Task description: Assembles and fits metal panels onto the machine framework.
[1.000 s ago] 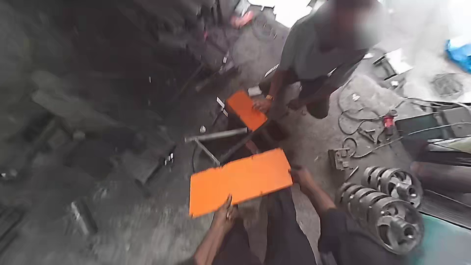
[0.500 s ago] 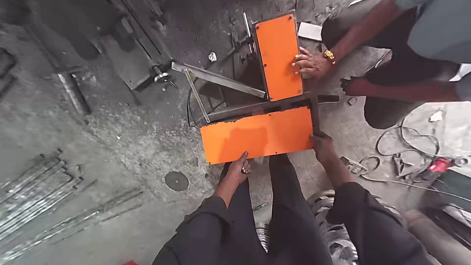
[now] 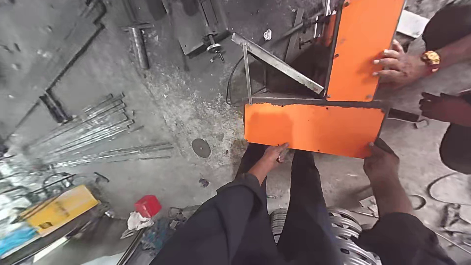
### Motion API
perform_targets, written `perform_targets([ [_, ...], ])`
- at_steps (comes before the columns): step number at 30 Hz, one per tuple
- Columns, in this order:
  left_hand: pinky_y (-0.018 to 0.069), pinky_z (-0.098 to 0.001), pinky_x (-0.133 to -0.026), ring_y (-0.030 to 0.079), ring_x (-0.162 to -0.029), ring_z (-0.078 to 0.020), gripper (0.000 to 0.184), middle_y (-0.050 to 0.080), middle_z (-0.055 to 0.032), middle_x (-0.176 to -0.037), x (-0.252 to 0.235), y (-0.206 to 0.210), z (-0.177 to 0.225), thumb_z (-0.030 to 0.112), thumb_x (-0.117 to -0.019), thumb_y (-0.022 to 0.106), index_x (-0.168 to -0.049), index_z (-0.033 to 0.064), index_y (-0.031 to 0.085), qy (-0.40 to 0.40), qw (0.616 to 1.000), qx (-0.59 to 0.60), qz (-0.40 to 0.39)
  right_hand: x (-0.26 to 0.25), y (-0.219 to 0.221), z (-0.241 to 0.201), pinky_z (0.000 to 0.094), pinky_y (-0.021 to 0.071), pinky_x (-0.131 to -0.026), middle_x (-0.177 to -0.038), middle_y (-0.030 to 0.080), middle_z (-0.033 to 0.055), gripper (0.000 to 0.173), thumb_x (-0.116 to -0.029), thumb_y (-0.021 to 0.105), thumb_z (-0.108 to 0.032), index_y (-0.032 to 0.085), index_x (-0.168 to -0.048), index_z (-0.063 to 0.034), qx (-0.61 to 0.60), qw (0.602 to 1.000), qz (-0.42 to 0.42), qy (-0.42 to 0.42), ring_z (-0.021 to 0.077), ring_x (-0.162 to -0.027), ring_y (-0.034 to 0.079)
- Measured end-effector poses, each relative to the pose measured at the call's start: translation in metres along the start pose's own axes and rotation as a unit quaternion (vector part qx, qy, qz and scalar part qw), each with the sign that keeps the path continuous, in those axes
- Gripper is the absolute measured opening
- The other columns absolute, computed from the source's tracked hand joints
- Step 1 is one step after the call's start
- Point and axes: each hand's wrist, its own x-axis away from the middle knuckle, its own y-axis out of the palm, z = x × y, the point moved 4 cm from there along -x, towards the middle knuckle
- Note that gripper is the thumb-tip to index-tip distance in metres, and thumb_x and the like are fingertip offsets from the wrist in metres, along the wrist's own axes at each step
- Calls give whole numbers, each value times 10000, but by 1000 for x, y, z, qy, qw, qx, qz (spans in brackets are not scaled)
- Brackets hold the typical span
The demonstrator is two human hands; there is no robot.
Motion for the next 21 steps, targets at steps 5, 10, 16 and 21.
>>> perform_targets([
  [5, 373, -249, -396, 359, -380, -91, 411, 356, 46, -496, 3, 9, 14, 368, -1022, 642, -723, 146, 467, -25, 999, 24, 12, -10, 2, -2, 352, 570, -963, -1257, 679, 90, 373, -1012, 554, -58, 574, -1378, 6, -11, 1000, 2, 6, 140, -1100, 672],
  [10, 348, -245, -373, 329, -370, -89, 359, 335, 48, -509, 14, 13, 13, 423, -1025, 614, -902, 85, 612, -43, 997, -16, 62, -11, 1, -6, 359, 588, -915, -1240, 685, 93, 382, -1014, 558, -71, 575, -1389, -3, 2, 1000, -1, 15, 146, -1065, 685],
  [16, 546, -514, -969, 702, -1037, -289, 440, 728, -167, -1091, 63, -11, 114, 425, -1019, 618, -1159, 20, 719, 190, 847, -444, 222, -12, -3, -10, 385, 594, -845, -1222, 687, 112, 385, -995, 634, -122, 610, -1369, -31, 44, 997, 33, 45, 170, -1009, 686],
  [21, 526, -657, -864, 692, -966, -405, 574, 722, -205, -1041, 60, -47, 217, 586, -969, 631, -1324, 136, 662, 244, 771, -478, 343, -11, 1, -13, 451, 596, -862, -1188, 713, 139, 359, -936, 717, -93, 670, -1283, -13, 64, 992, 93, 57, 231, -1027, 697],
])
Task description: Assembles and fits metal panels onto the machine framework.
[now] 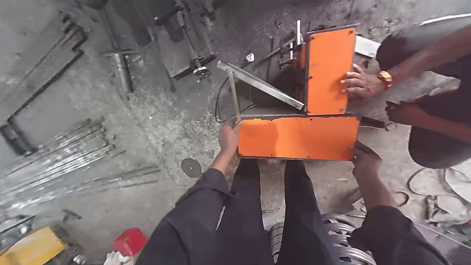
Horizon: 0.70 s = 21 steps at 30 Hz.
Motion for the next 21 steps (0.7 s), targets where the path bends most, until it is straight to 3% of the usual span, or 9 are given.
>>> perform_targets([
  [2, 506, -697, -881, 675, -1012, -448, 617, 705, -241, -1070, -26, 6, 7, 618, -966, 612, -1257, 77, 670, 24, 997, -49, -46, 2, 0, -3, 434, 601, -854, -1149, 724, 139, 324, -928, 723, -61, 690, -1245, -3, -7, 1000, 11, -8, 221, -999, 704],
  [5, 504, -695, -853, 670, -968, -456, 523, 693, -259, -1028, -44, 8, 11, 517, -1028, 571, -1168, 26, 686, 58, 991, -83, -89, 5, 1, -10, 393, 591, -867, -1107, 739, 138, 286, -921, 735, -52, 708, -1200, 9, 27, 999, 17, -23, 197, -972, 710],
  [7, 498, -685, -877, 667, -975, -454, 462, 687, -274, -1043, -45, 2, 2, 430, -1061, 546, -1163, 1, 686, 42, 994, -59, -76, 9, 0, -14, 394, 594, -845, -1073, 745, 147, 262, -918, 748, -51, 722, -1172, 9, 60, 998, 26, -18, 201, -926, 715],
  [9, 473, -671, -962, 657, -1082, -444, 436, 691, -268, -1135, -51, -10, -12, 404, -1070, 532, -1230, 30, 688, 9, 998, -39, -47, 11, -4, -24, 431, 589, -814, -1015, 752, 123, 209, -932, 721, -118, 755, -1124, -43, 134, 990, 34, -21, 207, -880, 714],
  [11, 485, -609, -944, 656, -1051, -365, 424, 692, -225, -1129, -60, -14, -22, 420, -1058, 557, -1225, 54, 692, -10, 999, -3, -47, 10, -8, -38, 494, 559, -873, -1026, 752, 116, 194, -952, 699, -185, 768, -1106, -89, 184, 981, 38, -36, 239, -940, 710],
  [13, 488, -553, -838, 628, -917, -305, 445, 684, -195, -1048, -61, -5, -21, 451, -1036, 594, -1194, 51, 709, -10, 998, 7, -64, 4, -5, -47, 524, 548, -930, -1073, 753, 111, 203, -977, 682, -219, 763, -1124, -104, 192, 976, 31, -98, 254, -1003, 710],
  [16, 480, -621, -970, 666, -1064, -379, 428, 706, -233, -1108, -56, 2, -10, 415, -1039, 596, -1179, 30, 721, -13, 998, -23, -53, -3, 19, -80, 490, 539, -1005, -1190, 718, 145, 253, -1026, 597, -184, 719, -1214, -65, 199, 962, -25, -184, 258, -1120, 682],
  [18, 480, -615, -983, 667, -1077, -375, 424, 707, -232, -1115, -58, 5, -9, 408, -1042, 591, -1188, 31, 720, -9, 999, -20, -39, -8, 41, -113, 489, 525, -1028, -1216, 707, 141, 287, -1021, 580, -192, 708, -1254, -86, 222, 949, -57, -216, 258, -1156, 666],
  [21, 472, -632, -982, 658, -1083, -398, 461, 699, -244, -1124, -57, 8, -12, 430, -1063, 538, -1210, 27, 707, 4, 998, -44, -39, -16, 68, -141, 480, 531, -1023, -1240, 716, 115, 341, -1015, 594, -191, 662, -1335, -95, 182, 961, -83, -190, 234, -1149, 684],
])
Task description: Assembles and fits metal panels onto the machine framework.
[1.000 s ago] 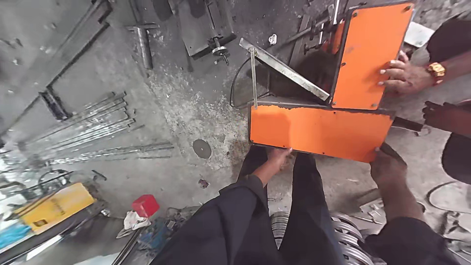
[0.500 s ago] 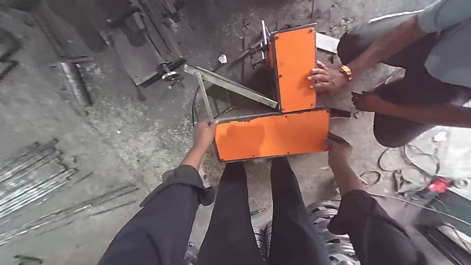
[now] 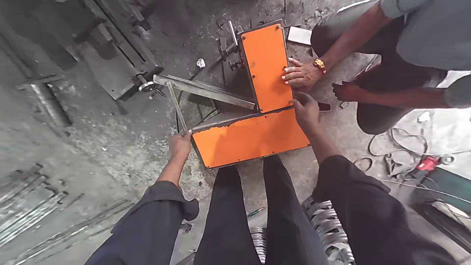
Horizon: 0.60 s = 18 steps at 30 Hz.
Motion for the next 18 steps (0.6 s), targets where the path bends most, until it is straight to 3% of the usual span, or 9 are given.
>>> perform_targets([
  [4, 465, -664, -974, 654, -1105, -434, 514, 695, -265, -1114, 9, -6, 15, 456, -1083, 462, -1169, 11, 704, 5, 996, -84, -14, -16, 8, 9, 448, 590, -919, -1148, 733, 112, 315, -1019, 556, -159, 671, -1298, -68, -125, 991, 25, 40, 208, -1006, 721],
  [7, 470, -677, -941, 657, -1076, -453, 592, 678, -297, -1088, 9, -8, 18, 469, -1105, 380, -1132, -42, 676, 20, 990, -136, -41, 0, 2, 13, 423, 578, -945, -1222, 706, 122, 335, -1053, 558, -203, 634, -1353, -75, -161, 986, 31, 31, 202, -1052, 705],
  [10, 454, -708, -953, 639, -1115, -488, 583, 663, -326, -1131, 10, -8, 27, 416, -1125, 330, -1154, -64, 659, 32, 979, -184, -87, 14, -6, 19, 467, 539, -1002, -1286, 695, 120, 357, -1071, 514, -196, 617, -1397, -96, -88, 996, 26, 16, 232, -1140, 681],
  [12, 452, -724, -932, 632, -1120, -503, 570, 656, -339, -1128, 7, -10, 31, 384, -1124, 327, -1115, -82, 653, 37, 965, -233, -113, 14, -6, 23, 447, 555, -998, -1296, 690, 112, 361, -1062, 514, -157, 612, -1404, -99, -97, 994, 42, 8, 220, -1154, 680],
  [14, 458, -719, -912, 633, -1104, -505, 566, 654, -342, -1108, 1, -13, 34, 376, -1121, 334, -1079, -91, 651, 42, 952, -271, -135, 9, -8, 10, 418, 504, -1080, -1387, 649, 111, 399, -1065, 519, -174, 572, -1456, -111, -79, 995, 50, -18, 205, -1256, 635],
  [16, 456, -723, -915, 631, -1110, -510, 557, 653, -343, -1116, -3, -15, 36, 370, -1121, 343, -1084, -93, 650, 52, 942, -294, -152, 3, -6, -3, 498, 465, -1117, -1431, 612, 154, 473, -1077, 499, -261, 494, -1527, -114, 6, 1000, 18, -23, 281, -1312, 600],
  [18, 448, -730, -939, 625, -1145, -506, 541, 655, -336, -1150, -4, -15, 39, 368, -1123, 347, -1122, -76, 656, 55, 937, -308, -158, -7, 3, -11, 588, 473, -1060, -1361, 658, 160, 486, -1075, 476, -335, 510, -1516, -132, 125, 991, -50, -5, 339, -1255, 631],
])
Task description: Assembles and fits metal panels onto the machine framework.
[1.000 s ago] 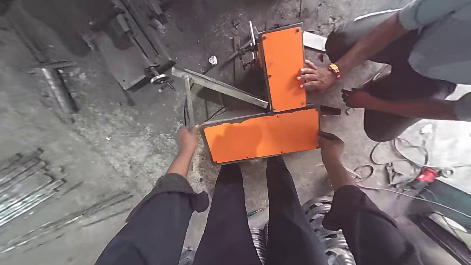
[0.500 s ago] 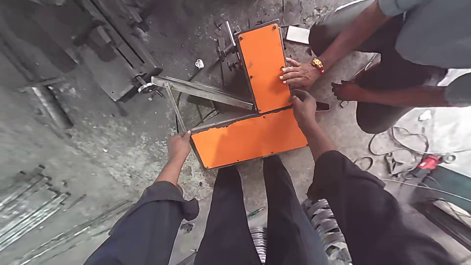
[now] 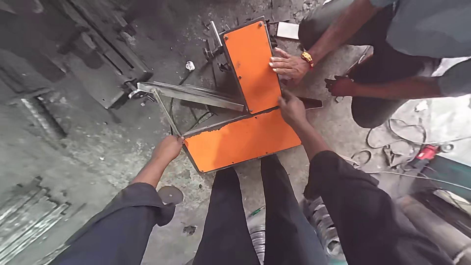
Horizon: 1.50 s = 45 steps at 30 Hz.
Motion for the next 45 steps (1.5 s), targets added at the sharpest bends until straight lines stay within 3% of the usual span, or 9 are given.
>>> perform_targets([
  [2, 443, -729, -947, 621, -1153, -509, 527, 653, -338, -1160, 2, 0, 3, 356, -1125, 353, -1129, -74, 657, -5, 1000, 6, 1, -3, -2, -3, 601, 457, -1061, -1375, 653, 141, 511, -1049, 522, -340, 504, -1524, -152, 44, 999, -20, 14, 336, -1265, 622],
  [5, 447, -721, -953, 625, -1148, -501, 515, 659, -330, -1149, 3, -2, 1, 361, -1118, 374, -1121, -67, 661, -12, 1000, 1, 16, 0, -10, 6, 585, 401, -1139, -1488, 558, 154, 568, -1024, 570, -342, 469, -1544, -135, 47, 998, 34, -7, 340, -1380, 527],
  [8, 438, -712, -986, 607, -1193, -501, 528, 645, -338, -1196, -1, 1, -1, 365, -1121, 369, -1162, -79, 651, -8, 1000, -9, 16, 2, -2, 25, 557, 417, -1143, -1390, 632, 132, 443, -998, 629, -324, 629, -1398, -134, 64, 996, -16, -55, 329, -1385, 514],
  [10, 427, -713, -997, 594, -1208, -511, 536, 631, -354, -1212, -1, 3, 1, 369, -1126, 365, -1191, -88, 637, 3, 1000, -6, 8, 4, -5, 33, 536, 385, -1182, -1440, 609, 124, 485, -1011, 620, -328, 583, -1456, -138, 45, 997, -27, -57, 310, -1426, 485],
  [13, 437, -705, -982, 614, -1165, -506, 510, 651, -342, -1164, -5, 1, -4, 356, -1122, 393, -1156, -81, 653, 7, 1000, 3, 12, 1, -10, 32, 560, 431, -1128, -1459, 576, 163, 565, -1028, 590, -395, 507, -1515, -121, 14, 999, -22, -48, 339, -1354, 547],
  [17, 442, -724, -954, 627, -1139, -503, 516, 660, -335, -1142, -8, -1, -8, 380, -1114, 403, -1137, -66, 663, 2, 1000, -3, 1, -5, 4, 37, 554, 436, -1136, -1494, 553, 107, 522, -935, 738, -288, 611, -1415, -125, 99, 989, -66, -87, 337, -1482, 397],
  [23, 425, -722, -967, 614, -1141, -503, 523, 645, -345, -1155, -16, -4, -12, 375, -1118, 403, -1155, -84, 650, 9, 1000, 4, -24, -10, -1, 29, 567, 519, -1031, -1415, 612, 69, 446, -896, 797, -249, 675, -1316, -159, 129, 987, -77, -63, 327, -1386, 508],
  [32, 445, -702, -926, 635, -1057, -478, 486, 661, -325, -1094, -16, -7, -15, 378, -1094, 484, -1108, -67, 679, -3, 999, 32, -13, -13, -5, 21, 575, 546, -971, -1447, 594, 71, 443, -899, 788, -255, 682, -1320, -167, 132, 985, -115, -6, 318, -1271, 608],
  [45, 434, -718, -956, 629, -1111, -490, 506, 661, -334, -1121, -14, -6, -13, 398, -1093, 477, -1110, -63, 684, -14, 1000, 23, -9, -13, -7, 21, 568, 541, -974, -1432, 610, 50, 433, -895, 787, -256, 698, -1314, -198, 120, 985, -119, 18, 307, -1284, 598],
])
